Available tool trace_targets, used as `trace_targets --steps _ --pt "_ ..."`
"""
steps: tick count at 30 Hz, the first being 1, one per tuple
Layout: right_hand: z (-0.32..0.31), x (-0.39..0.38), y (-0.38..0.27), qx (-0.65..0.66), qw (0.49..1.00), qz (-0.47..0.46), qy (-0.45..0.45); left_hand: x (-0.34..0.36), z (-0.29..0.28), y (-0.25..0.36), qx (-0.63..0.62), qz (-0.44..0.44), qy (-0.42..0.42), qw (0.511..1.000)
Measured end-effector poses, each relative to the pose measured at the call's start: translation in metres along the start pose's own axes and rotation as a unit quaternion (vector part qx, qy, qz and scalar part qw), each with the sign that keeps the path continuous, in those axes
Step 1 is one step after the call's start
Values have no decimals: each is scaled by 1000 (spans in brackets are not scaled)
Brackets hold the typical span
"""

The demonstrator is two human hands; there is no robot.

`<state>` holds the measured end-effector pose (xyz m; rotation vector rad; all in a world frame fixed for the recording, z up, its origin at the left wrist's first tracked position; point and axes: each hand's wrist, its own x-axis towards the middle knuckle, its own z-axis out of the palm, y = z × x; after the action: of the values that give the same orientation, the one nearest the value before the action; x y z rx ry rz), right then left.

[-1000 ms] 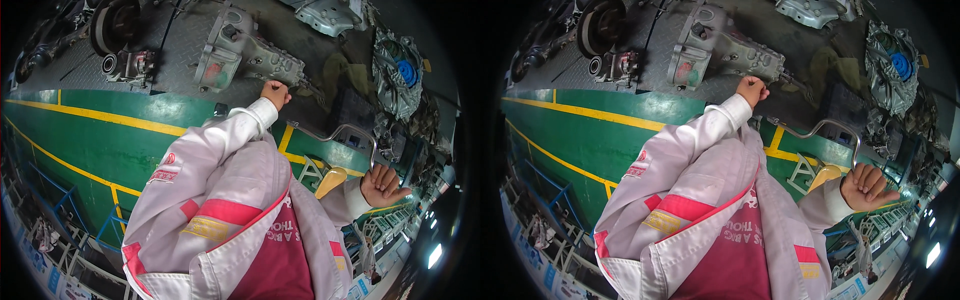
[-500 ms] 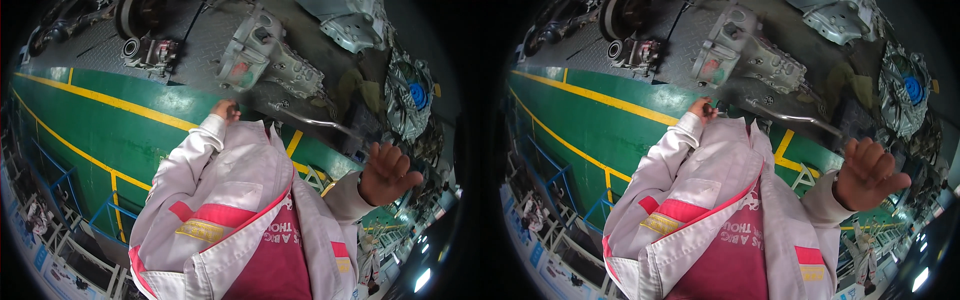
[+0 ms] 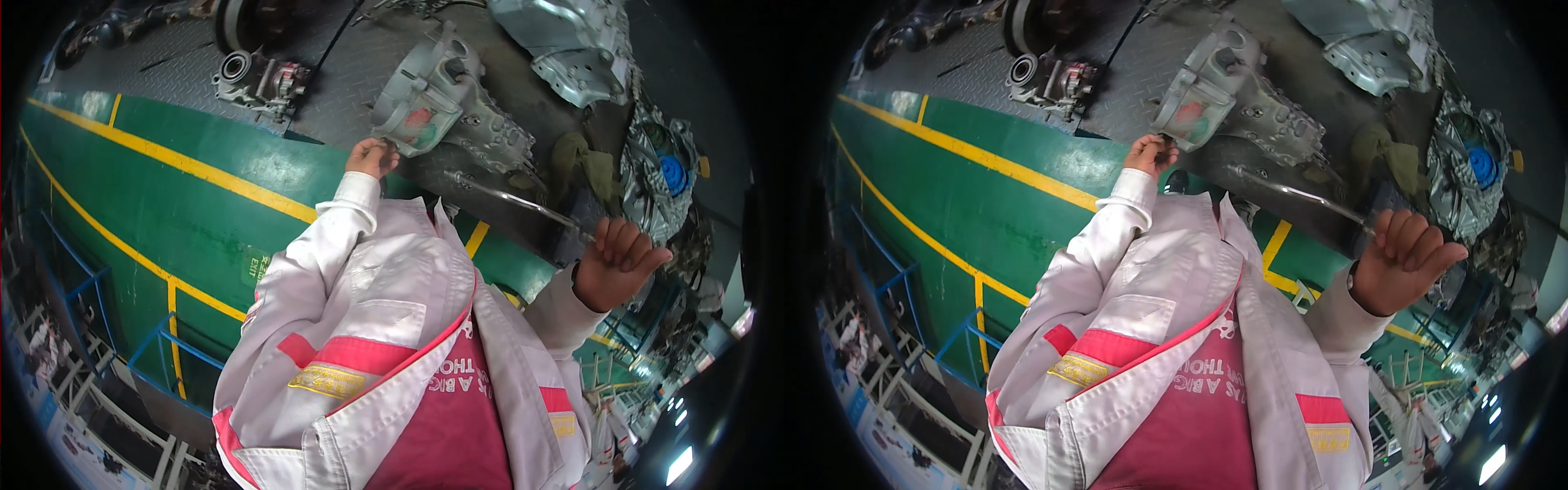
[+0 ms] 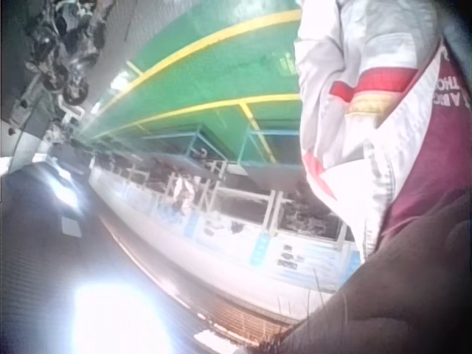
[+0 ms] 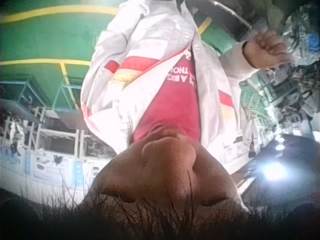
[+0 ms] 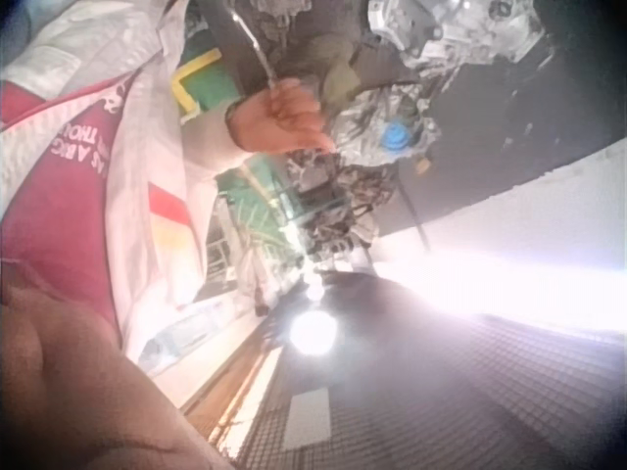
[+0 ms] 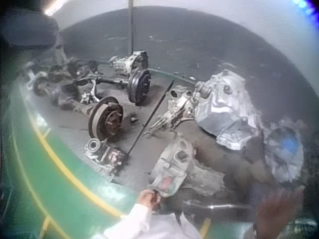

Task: The person handles internal gears and a metal gearbox housing by hand, then uses a curved metal tool to manipulate a shaft within the housing while working at a bench.

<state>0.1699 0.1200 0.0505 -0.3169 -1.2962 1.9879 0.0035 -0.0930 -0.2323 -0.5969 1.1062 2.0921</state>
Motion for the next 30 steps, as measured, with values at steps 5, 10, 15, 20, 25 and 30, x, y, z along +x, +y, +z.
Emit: trace_targets --steps 5,10,15,20,25,30 --pt "2 5 2 -32 997 -53 51 4 0 -1 -8 19 29 999" --pt "-1 10 12 -44 994 -56 78 5 9 -8 -8 51 86 995" --pt "6 15 12 -65 986 -61 142 3 8 -12 -22 75 89 993" --pt "7 19 4 -81 983 -83 143 1 8 -10 -67 45 55 995" --pt "6 22 6 -80 985 -78 130 0 15 -3 -82 -1 114 990" --pt "7 21 2 -91 981 -94 144 -3 20 1 -100 -23 130 986"
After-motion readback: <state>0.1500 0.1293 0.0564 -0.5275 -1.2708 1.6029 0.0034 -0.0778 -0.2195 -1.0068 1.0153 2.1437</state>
